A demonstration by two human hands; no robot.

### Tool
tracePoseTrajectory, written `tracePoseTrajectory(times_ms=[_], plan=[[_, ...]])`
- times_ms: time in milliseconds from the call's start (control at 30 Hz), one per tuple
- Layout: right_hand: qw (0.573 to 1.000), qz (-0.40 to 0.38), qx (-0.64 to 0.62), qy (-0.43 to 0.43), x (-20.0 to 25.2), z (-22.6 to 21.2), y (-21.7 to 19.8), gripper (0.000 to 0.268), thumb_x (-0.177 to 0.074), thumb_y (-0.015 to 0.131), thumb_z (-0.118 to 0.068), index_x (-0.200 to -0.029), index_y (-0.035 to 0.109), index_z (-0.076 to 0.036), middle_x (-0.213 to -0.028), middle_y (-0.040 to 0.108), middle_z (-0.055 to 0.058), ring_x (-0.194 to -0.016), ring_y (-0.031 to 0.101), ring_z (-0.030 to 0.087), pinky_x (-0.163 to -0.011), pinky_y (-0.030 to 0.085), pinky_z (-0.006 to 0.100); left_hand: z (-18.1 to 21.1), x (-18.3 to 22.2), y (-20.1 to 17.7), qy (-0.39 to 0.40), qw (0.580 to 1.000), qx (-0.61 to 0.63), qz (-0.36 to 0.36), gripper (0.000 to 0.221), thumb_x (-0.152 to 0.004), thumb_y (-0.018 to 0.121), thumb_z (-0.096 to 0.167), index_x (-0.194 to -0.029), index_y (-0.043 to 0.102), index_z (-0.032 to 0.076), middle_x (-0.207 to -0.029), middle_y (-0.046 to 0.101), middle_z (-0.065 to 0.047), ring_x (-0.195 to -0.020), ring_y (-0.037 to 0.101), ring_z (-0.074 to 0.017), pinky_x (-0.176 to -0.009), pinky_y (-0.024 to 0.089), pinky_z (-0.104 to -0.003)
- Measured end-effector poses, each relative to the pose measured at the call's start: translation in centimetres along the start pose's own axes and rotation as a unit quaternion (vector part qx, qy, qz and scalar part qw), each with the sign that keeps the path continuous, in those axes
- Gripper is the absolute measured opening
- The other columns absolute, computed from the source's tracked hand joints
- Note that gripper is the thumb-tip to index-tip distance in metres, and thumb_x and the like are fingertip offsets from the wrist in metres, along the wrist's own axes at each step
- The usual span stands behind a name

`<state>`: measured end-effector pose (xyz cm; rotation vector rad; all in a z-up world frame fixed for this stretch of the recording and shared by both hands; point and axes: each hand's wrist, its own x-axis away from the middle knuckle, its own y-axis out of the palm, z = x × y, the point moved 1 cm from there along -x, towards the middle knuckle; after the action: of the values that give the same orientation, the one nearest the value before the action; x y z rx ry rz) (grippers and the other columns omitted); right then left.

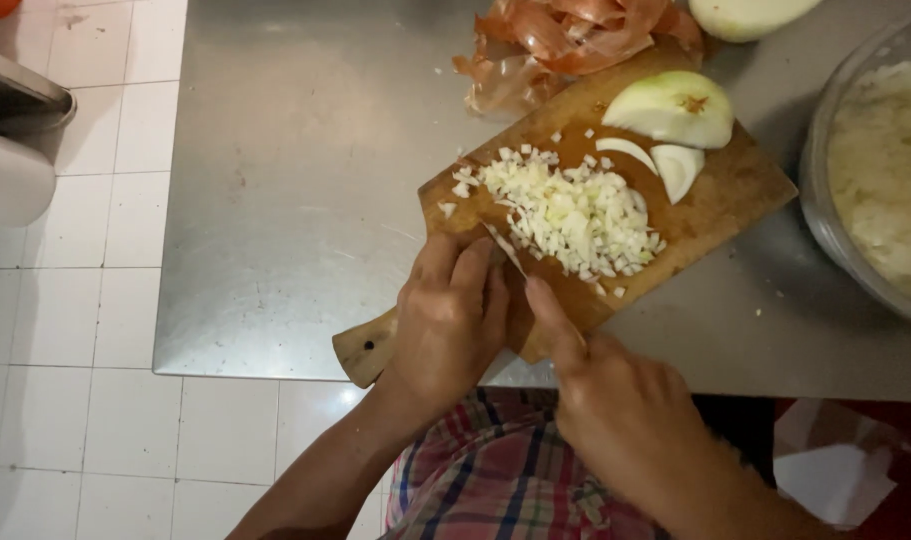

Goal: Dicing an onion on a wooden cutting board using a knife

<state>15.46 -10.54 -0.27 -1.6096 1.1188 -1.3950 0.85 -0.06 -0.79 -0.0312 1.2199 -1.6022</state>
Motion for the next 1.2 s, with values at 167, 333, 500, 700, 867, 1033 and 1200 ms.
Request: tracePoseTrajectory(times_ms=[167,333,500,700,867,1033,1200], plan=[[0.994,0.014,-0.104,-0.026,-1.5,1.3,-2.9,0.092,-0.087,0.053,-0.007,-0.170,0.016,-0.021,-0.067,0.066,0.013,-0.055,0.062,0.035,-0.053,0.050,0.049,-0.5,-1.0,-1.4,0.009,0.995,0.089,-0.038,0.016,-0.101,0.060,0.004,-0.113,0.064,-0.005,-0.111,0.060,-0.020,-0.096,0.063,-0.0381,-0.078,0.055,-0.045],[0.984,0.063,-0.154,-0.068,0.3,2.1,-2.2,0.080,-0.095,0.054,-0.015,-0.168,0.023,-0.022,-0.086,0.076,0.008,-0.057,0.070,0.033,-0.052,0.053,0.046,-1.5,-1.0,-1.4,0.016,0.991,0.124,-0.041,0.013,-0.101,0.060,0.002,-0.112,0.065,-0.004,-0.108,0.065,-0.017,-0.090,0.066,-0.0340,-0.075,0.055,-0.041],[0.999,0.002,0.015,-0.033,-0.3,1.8,-1.2,0.100,-0.083,0.060,-0.013,-0.170,0.013,-0.028,-0.074,0.069,0.009,-0.051,0.068,0.036,-0.048,0.054,0.052,-1.7,-1.3,-1.4,0.034,0.989,0.136,-0.042,0.007,-0.098,0.063,-0.002,-0.102,0.068,-0.003,-0.103,0.066,-0.015,-0.091,0.068,-0.0303,-0.077,0.059,-0.038],[0.969,0.080,-0.226,-0.067,-1.8,1.6,-2.2,0.087,-0.084,0.053,-0.001,-0.166,0.025,-0.014,-0.148,0.059,0.013,-0.098,0.072,0.038,-0.072,0.056,0.047,-1.3,-0.5,-0.3,0.012,0.998,0.055,-0.010,0.012,-0.100,0.062,0.005,-0.102,0.067,-0.006,-0.095,0.064,-0.019,-0.079,0.065,-0.0354,-0.058,0.053,-0.045],[0.978,0.080,-0.194,-0.024,1.1,0.8,-1.0,0.080,-0.092,0.054,-0.014,-0.167,0.026,-0.021,-0.077,0.073,0.010,-0.059,0.067,0.034,-0.055,0.051,0.048,-0.8,0.0,0.2,-0.019,1.000,0.015,-0.020,0.017,-0.098,0.063,0.007,-0.113,0.065,-0.002,-0.099,0.062,-0.017,-0.084,0.064,-0.0380,-0.065,0.054,-0.049],[0.997,0.074,0.003,-0.012,0.1,-0.3,-0.4,0.098,-0.080,0.063,-0.016,-0.169,0.021,-0.021,-0.086,0.069,0.010,-0.055,0.072,0.039,-0.049,0.058,0.053,-0.5,-0.4,0.3,-0.007,1.000,0.006,0.002,0.009,-0.097,0.062,0.003,-0.103,0.064,-0.003,-0.100,0.062,-0.019,-0.085,0.063,-0.0384,-0.071,0.054,-0.048],[0.990,-0.003,-0.144,0.008,-1.8,1.3,-3.1,0.092,-0.089,0.053,-0.009,-0.171,0.014,-0.024,-0.072,0.071,0.021,-0.058,0.065,0.042,-0.057,0.048,0.051,-1.4,-1.0,-0.7,0.034,0.993,0.108,-0.013,0.014,-0.102,0.058,0.003,-0.106,0.068,-0.006,-0.107,0.066,-0.018,-0.095,0.066,-0.0343,-0.081,0.056,-0.041]])
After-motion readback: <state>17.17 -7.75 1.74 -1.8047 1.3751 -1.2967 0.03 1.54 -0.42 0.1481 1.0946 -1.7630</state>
